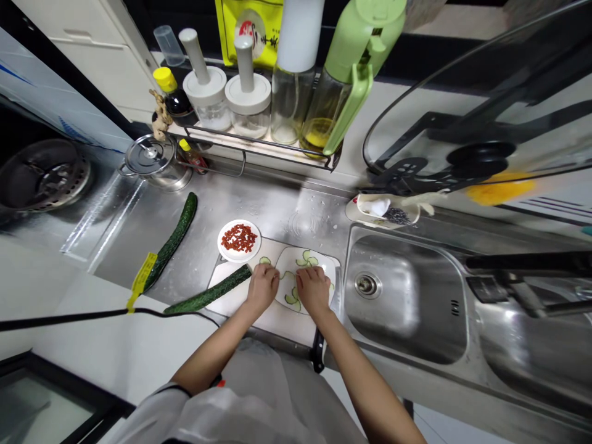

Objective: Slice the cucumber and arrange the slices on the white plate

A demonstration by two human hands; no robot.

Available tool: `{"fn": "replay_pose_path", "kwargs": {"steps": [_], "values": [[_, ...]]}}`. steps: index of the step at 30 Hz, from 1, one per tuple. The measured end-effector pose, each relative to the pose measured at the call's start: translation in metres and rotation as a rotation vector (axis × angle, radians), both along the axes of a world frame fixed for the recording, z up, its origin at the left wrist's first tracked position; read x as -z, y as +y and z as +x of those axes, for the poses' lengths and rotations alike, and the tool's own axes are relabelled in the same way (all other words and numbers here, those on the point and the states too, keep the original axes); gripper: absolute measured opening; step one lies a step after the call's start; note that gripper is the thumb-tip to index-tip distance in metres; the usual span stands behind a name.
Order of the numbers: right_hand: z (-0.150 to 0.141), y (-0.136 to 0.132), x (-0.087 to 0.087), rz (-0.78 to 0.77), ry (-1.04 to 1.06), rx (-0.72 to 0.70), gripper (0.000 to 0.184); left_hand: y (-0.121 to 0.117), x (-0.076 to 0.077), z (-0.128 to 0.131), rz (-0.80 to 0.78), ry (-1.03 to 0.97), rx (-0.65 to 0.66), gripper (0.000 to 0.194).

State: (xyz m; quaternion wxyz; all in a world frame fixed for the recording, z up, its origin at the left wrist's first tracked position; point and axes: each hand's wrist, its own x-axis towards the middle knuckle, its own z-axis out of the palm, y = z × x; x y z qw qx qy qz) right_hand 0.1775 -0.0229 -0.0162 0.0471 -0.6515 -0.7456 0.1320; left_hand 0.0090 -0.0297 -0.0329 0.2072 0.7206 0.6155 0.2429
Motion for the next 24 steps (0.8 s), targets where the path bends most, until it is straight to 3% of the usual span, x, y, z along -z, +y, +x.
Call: {"fn": "replay_pose_path", "kwargs": {"steps": [7, 24], "values": [[-0.005, -0.027, 0.011, 0.074, -0.033, -0.236, 0.037, -0.002, 0.0, 0.0, -0.041, 0.014, -0.002, 0.017], [-0.004, -0.028, 0.017, 0.087, -0.085, -0.247, 0.04, 0.002, 0.001, 0.003, -0.051, 0.012, -0.011, 0.015]]}}
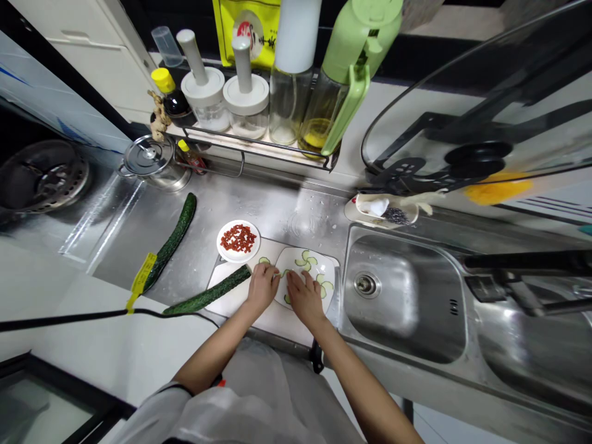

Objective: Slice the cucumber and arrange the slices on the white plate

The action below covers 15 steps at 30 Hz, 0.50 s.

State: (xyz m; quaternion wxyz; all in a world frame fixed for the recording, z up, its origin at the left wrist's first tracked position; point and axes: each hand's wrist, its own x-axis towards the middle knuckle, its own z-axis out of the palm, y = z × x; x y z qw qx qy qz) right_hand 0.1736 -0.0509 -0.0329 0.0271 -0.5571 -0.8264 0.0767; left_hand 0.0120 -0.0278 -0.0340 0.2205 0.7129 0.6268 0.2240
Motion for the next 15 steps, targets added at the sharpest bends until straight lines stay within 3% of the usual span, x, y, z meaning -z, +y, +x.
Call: {"fn": "replay_pose_path", "kwargs": {"steps": [6, 11, 15], "values": [[0.002, 0.0, -0.003, -0.004, 0.034, 0.006, 0.04, 0.004, -0.009, -0.008, 0.008, 0.005, -0.014, 0.02], [0.004, -0.006, -0.007, 0.019, 0.085, 0.056, 0.035, 0.016, -0.029, -0.017, -0.037, 0.276, -0.199, 0.025], [0.004, -0.017, -0.011, 0.03, 0.139, 0.076, 0.03, 0.023, -0.033, -0.016, -0.079, 0.404, -0.254, 0.019]]}}
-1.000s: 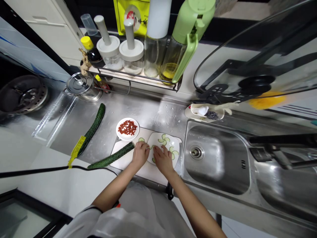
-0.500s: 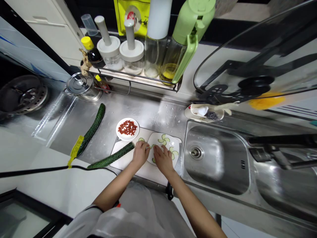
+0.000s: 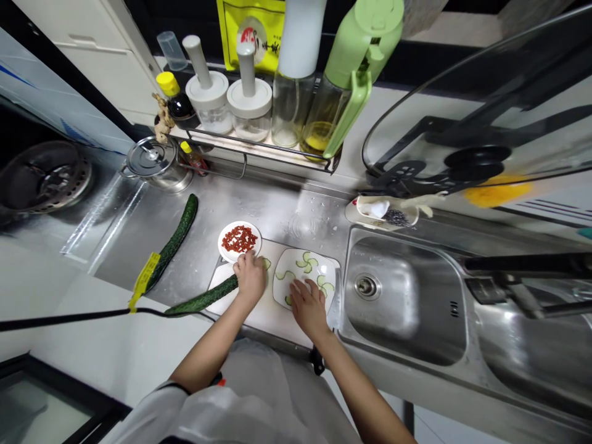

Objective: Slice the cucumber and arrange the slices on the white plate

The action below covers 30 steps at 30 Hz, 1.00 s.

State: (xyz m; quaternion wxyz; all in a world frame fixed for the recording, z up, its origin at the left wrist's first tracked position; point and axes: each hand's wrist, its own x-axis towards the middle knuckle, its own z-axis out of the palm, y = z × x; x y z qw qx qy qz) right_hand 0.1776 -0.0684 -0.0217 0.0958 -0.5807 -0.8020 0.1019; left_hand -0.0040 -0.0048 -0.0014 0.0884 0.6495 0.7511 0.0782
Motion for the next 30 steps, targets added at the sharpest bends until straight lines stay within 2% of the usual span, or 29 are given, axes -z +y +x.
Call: {"fn": "replay_pose_path", "kwargs": {"steps": [8, 18, 24, 30], "values": [[-0.005, -0.019, -0.011, -0.021, 0.093, 0.069, 0.026, 0.002, 0.013, 0.005, -0.025, 0.068, -0.042, 0.02], [-0.012, -0.026, -0.013, -0.027, 0.138, 0.077, 0.024, 0.009, 0.007, 0.006, -0.027, -0.052, -0.116, 0.013], [-0.012, -0.024, -0.017, -0.042, 0.209, 0.101, 0.023, 0.001, -0.003, 0.002, -0.016, -0.111, -0.054, 0.009], [-0.012, -0.016, -0.016, -0.017, 0.361, 0.118, 0.023, -0.013, -0.017, -0.008, -0.102, -0.415, 0.151, 0.008]]}}
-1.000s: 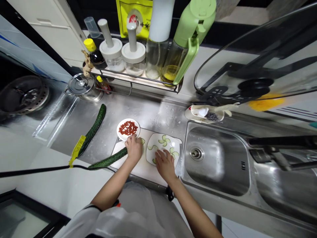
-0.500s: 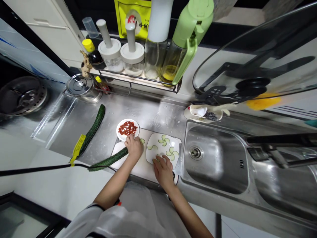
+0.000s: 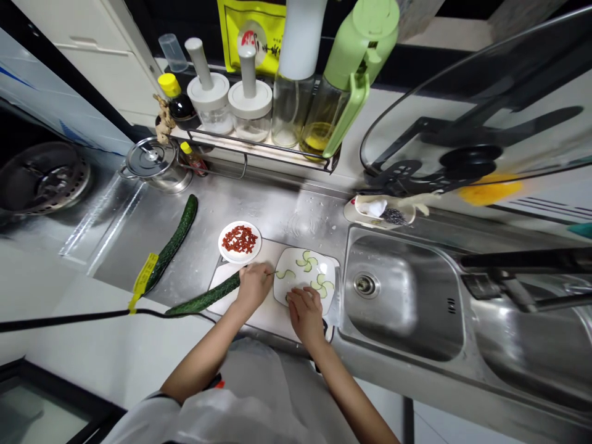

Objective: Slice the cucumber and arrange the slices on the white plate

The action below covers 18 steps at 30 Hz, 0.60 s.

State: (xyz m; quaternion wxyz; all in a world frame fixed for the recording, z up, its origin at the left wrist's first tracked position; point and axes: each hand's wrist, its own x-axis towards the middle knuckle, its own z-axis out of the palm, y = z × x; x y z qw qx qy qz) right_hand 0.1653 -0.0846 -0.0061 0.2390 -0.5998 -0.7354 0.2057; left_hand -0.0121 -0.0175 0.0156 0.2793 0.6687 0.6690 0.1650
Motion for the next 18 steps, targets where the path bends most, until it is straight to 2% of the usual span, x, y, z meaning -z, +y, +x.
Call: {"fn": "replay_pose_path", "kwargs": {"steps": [3, 6, 9, 13, 18], "values": [[-0.001, 0.008, 0.003, 0.028, 0.073, -0.003, 0.028, -0.007, -0.006, 0.0, -0.021, -0.196, 0.045, 0.006], [-0.002, 0.015, 0.004, 0.039, 0.141, -0.007, 0.033, -0.011, -0.009, 0.004, -0.127, -0.379, 0.057, 0.003], [-0.002, 0.02, 0.002, 0.01, 0.213, -0.042, 0.021, -0.014, -0.005, 0.008, -0.262, -0.502, 0.03, 0.005], [0.001, 0.021, -0.005, 0.014, 0.245, -0.028, 0.013, -0.015, 0.005, 0.009, -0.415, -0.67, -0.061, 0.019], [0.004, 0.017, -0.015, 0.08, 0.205, -0.081, 0.013, -0.015, 0.008, 0.01, -0.841, -0.82, -0.272, 0.046]]}}
